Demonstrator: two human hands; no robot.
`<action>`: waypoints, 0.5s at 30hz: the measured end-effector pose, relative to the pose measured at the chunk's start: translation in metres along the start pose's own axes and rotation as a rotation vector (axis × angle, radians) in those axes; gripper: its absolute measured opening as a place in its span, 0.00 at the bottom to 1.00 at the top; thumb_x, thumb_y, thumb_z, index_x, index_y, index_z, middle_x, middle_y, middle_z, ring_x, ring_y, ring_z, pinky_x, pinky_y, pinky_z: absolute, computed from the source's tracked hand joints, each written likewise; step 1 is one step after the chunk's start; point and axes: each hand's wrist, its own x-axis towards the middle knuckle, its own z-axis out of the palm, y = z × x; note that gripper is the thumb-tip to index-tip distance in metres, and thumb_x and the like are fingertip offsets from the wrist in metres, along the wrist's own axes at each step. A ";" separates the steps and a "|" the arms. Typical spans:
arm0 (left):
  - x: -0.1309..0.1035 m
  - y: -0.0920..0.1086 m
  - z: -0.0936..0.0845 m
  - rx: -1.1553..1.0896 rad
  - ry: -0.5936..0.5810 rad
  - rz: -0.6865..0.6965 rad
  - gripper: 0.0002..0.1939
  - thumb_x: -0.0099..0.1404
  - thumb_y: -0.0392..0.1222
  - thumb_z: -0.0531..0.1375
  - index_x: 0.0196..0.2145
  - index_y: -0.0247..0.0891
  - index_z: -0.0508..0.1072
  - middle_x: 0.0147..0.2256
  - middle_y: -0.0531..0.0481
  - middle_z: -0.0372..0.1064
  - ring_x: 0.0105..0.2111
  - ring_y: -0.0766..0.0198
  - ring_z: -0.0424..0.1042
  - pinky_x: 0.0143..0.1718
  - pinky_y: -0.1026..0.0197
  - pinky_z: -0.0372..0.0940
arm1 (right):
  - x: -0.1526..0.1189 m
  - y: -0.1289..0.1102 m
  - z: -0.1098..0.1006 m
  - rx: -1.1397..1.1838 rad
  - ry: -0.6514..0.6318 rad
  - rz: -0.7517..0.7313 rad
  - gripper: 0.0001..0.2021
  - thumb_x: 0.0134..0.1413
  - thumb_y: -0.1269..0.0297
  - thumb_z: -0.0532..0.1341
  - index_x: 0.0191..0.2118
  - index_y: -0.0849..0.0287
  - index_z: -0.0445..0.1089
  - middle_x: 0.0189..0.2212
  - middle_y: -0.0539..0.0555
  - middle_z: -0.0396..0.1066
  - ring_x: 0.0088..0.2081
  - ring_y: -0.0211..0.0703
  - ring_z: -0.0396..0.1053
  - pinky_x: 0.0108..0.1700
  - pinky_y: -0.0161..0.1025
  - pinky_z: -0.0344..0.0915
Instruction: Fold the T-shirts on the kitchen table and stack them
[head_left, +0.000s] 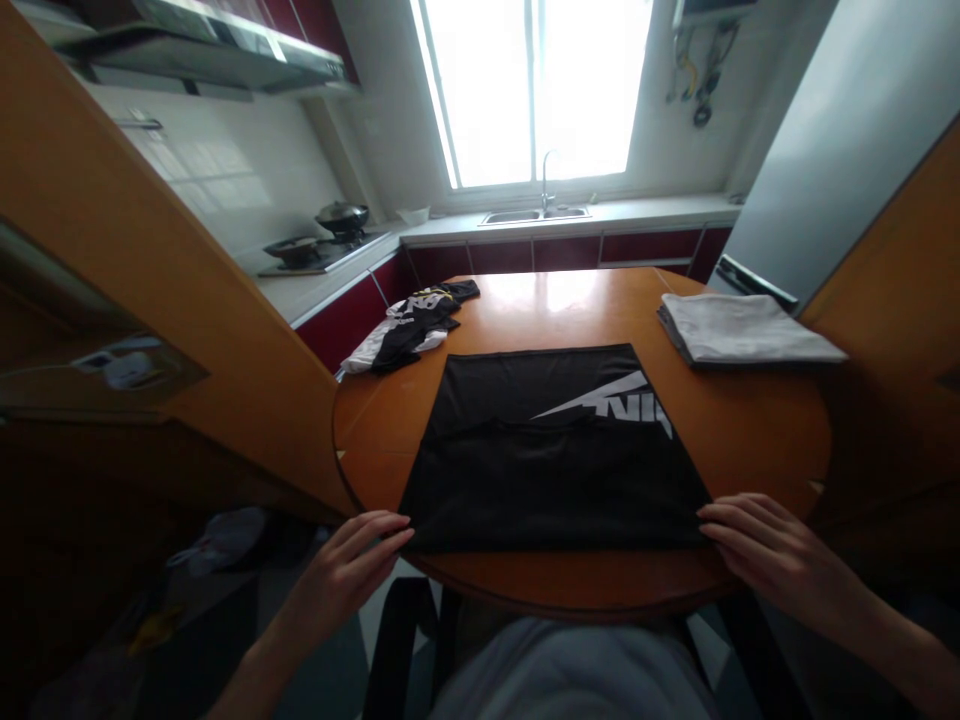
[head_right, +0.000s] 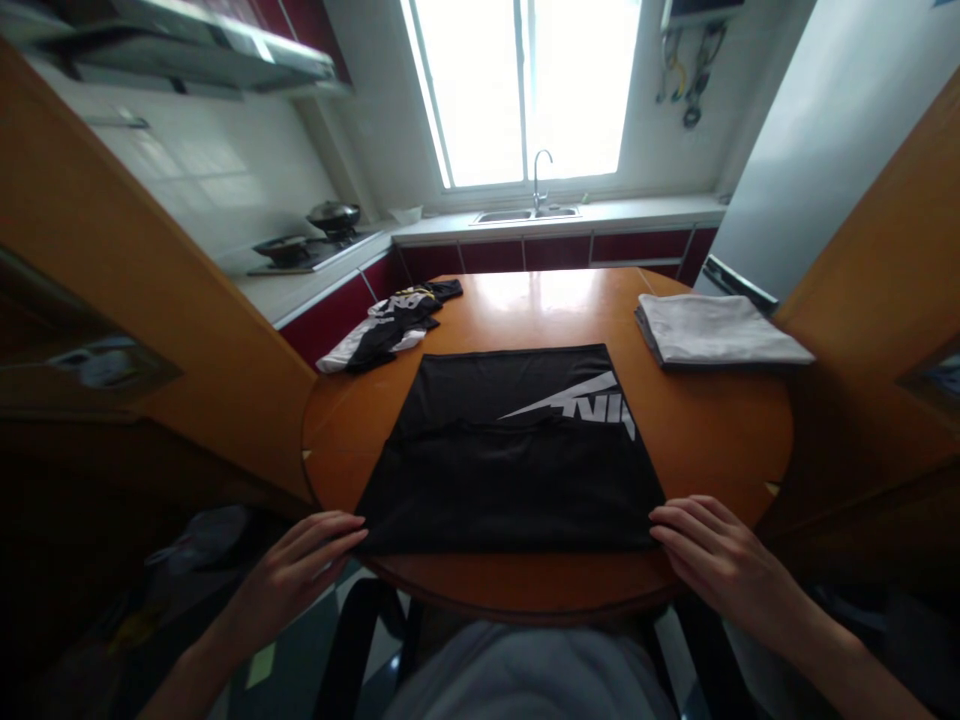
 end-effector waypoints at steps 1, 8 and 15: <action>0.001 0.000 0.000 -0.017 0.010 -0.003 0.18 0.70 0.32 0.58 0.55 0.46 0.74 0.51 0.48 0.75 0.52 0.60 0.73 0.55 0.58 0.70 | 0.000 0.001 0.001 0.015 0.019 0.005 0.13 0.62 0.74 0.60 0.49 0.54 0.74 0.47 0.53 0.78 0.49 0.44 0.74 0.53 0.43 0.69; 0.008 0.005 -0.008 -0.130 0.050 -0.014 0.17 0.68 0.30 0.60 0.52 0.46 0.75 0.48 0.49 0.76 0.51 0.60 0.74 0.53 0.58 0.71 | 0.006 0.001 -0.008 0.145 0.121 0.069 0.15 0.58 0.75 0.62 0.48 0.51 0.74 0.44 0.53 0.78 0.46 0.45 0.75 0.49 0.41 0.72; 0.025 0.012 -0.029 -0.349 0.137 -0.044 0.13 0.67 0.30 0.59 0.45 0.43 0.75 0.46 0.46 0.76 0.50 0.57 0.74 0.51 0.54 0.71 | 0.021 0.000 -0.031 0.376 0.205 0.223 0.12 0.57 0.71 0.62 0.45 0.49 0.72 0.42 0.53 0.75 0.45 0.48 0.75 0.46 0.40 0.72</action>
